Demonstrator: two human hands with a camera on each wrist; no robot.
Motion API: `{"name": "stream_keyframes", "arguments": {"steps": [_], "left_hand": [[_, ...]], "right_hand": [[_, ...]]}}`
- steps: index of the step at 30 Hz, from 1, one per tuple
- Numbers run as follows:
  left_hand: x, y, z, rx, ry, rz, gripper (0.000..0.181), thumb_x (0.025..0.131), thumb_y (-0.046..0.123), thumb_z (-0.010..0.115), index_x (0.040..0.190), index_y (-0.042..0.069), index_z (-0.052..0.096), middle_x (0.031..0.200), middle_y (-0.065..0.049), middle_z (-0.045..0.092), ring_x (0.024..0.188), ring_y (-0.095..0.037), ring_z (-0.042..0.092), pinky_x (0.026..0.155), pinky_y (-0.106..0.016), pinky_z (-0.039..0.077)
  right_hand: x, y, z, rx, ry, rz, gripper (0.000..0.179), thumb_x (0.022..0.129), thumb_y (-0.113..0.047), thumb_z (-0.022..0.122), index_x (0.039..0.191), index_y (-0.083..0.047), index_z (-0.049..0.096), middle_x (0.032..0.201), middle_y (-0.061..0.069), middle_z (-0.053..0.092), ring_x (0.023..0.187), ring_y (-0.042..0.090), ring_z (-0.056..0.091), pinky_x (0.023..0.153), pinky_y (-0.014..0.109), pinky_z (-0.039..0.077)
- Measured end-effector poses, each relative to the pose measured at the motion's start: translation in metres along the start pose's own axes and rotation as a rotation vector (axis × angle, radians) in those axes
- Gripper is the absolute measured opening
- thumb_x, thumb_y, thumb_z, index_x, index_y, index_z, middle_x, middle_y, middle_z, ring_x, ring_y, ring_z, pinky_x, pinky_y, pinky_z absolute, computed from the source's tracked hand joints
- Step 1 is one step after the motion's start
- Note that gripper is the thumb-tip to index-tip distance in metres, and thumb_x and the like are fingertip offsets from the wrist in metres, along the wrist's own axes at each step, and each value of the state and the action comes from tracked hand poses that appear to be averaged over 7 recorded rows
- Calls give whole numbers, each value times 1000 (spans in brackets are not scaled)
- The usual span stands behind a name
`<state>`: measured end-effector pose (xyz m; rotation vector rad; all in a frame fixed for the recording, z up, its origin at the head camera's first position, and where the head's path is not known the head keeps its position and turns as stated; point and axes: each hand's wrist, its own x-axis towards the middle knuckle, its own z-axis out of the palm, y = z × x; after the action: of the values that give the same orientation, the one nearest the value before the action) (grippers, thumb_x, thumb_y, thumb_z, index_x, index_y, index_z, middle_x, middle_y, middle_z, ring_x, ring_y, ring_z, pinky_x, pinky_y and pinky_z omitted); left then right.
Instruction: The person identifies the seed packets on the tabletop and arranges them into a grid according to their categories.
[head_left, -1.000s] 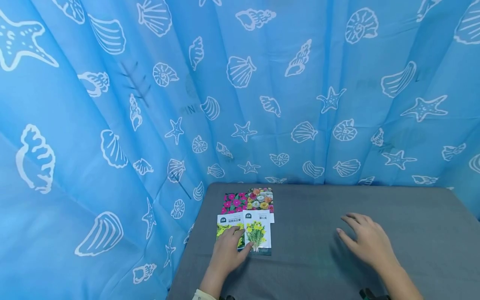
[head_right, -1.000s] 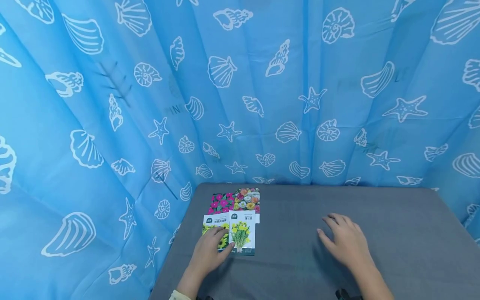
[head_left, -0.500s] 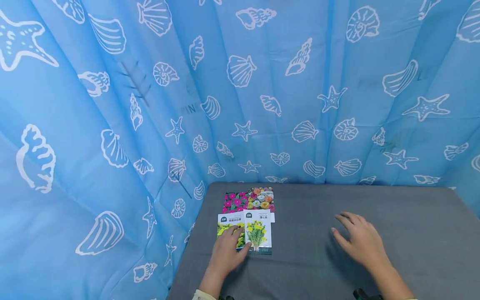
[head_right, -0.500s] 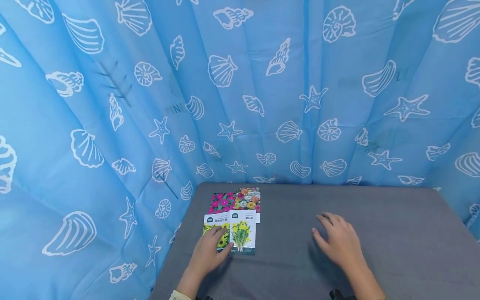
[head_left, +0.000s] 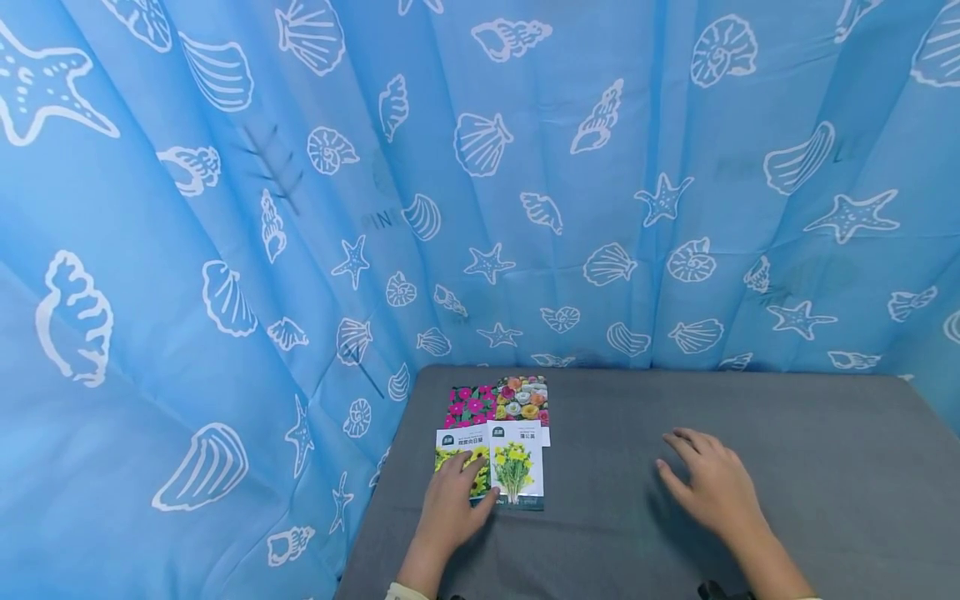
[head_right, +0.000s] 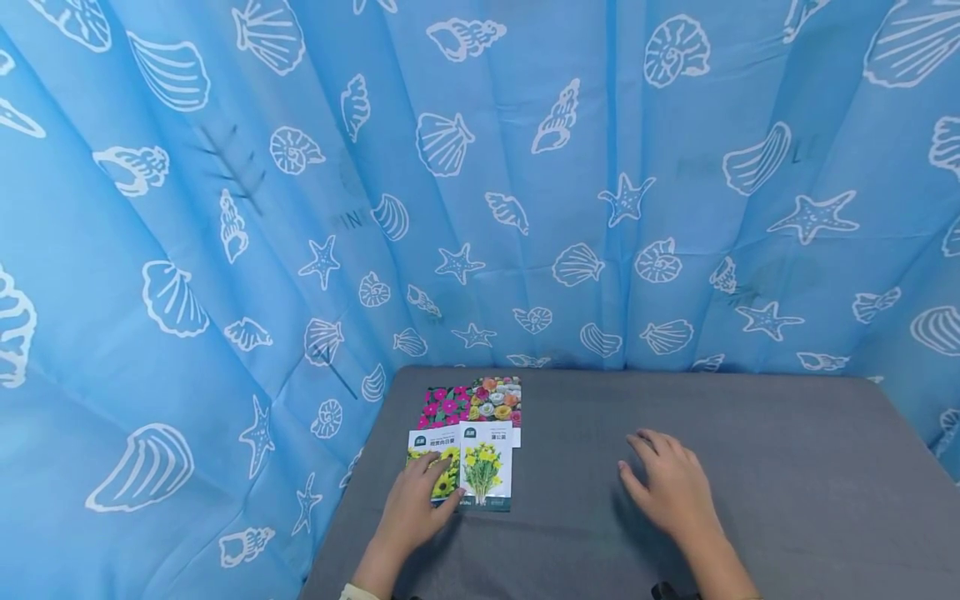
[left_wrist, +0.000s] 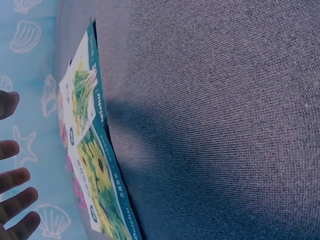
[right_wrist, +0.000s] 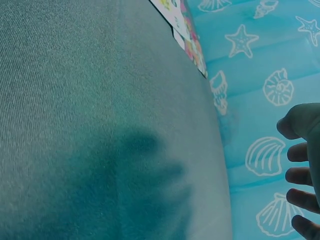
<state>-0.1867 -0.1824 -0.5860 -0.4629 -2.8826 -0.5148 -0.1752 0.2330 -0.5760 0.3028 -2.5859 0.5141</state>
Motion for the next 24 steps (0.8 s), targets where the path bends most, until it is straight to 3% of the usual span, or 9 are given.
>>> {"name": "stream_keyframes", "arguments": {"steps": [9,24], "left_hand": [[0,-1,1,-5,-6,-38,52,96,44,78,136,11,72,144,-15,66,134,-34,61,108,-59,53],[-3,-11,5,4,11,-37,52,94,41,81,134,9,72,139,-14,67,130,-36,63,105,-59,54]], "right_hand": [[2,-7,7,0,22,-3,41,85,-24,86,119,-3,77,122,23,72,112,46,67,86,69,53],[-1,-18,31,31,55,-25,43,84,-22,86,120,-2,77,123,22,72,112,46,67,85,68,55]]}}
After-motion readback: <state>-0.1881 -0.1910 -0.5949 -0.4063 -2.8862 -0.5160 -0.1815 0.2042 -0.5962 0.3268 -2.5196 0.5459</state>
